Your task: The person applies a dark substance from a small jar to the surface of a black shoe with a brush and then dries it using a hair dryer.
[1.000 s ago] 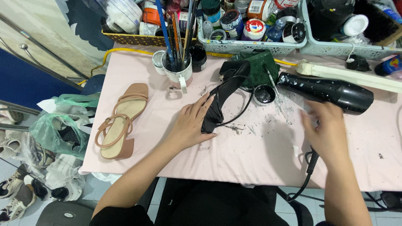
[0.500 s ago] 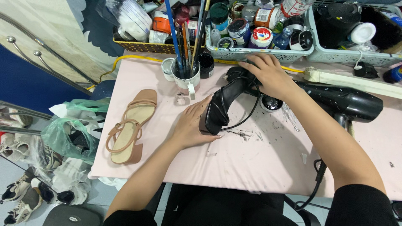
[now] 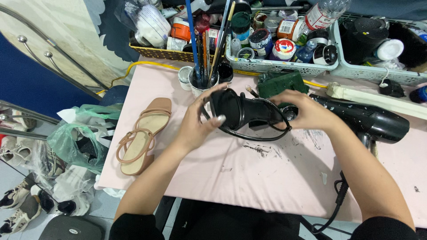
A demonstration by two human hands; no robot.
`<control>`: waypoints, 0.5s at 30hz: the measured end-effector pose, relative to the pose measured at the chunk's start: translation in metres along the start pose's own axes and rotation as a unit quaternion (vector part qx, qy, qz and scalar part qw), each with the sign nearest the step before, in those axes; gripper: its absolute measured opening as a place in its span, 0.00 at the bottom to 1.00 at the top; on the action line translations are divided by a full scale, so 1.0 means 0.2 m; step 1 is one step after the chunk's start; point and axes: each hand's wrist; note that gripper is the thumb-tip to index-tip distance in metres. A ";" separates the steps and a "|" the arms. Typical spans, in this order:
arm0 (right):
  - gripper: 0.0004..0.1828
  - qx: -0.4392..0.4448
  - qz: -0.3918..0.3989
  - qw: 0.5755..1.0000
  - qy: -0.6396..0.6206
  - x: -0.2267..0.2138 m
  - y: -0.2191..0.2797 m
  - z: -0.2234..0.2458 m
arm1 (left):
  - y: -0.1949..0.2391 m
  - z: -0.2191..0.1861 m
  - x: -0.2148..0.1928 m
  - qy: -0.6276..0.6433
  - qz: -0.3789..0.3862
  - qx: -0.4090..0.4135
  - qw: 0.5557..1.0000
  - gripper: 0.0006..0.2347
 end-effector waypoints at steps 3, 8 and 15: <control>0.36 0.002 -0.042 0.999 -0.028 0.02 0.10 0.02 | -0.06 0.02 0.02 0.060 -0.005 -0.029 0.998 0.35; 0.32 0.059 -0.089 0.993 -0.055 0.09 0.25 0.03 | -0.08 0.15 0.14 0.154 0.009 0.034 0.988 0.40; 0.32 0.134 -0.103 0.971 -0.171 0.23 0.34 0.11 | 0.05 0.29 0.56 0.199 0.022 -0.025 0.979 0.33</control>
Point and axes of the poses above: each hand's wrist, its own y-axis away from the middle knuckle, its own x-axis out of the palm, z = x × y, and after that the axes turned 7 degrees about -z, right-handed
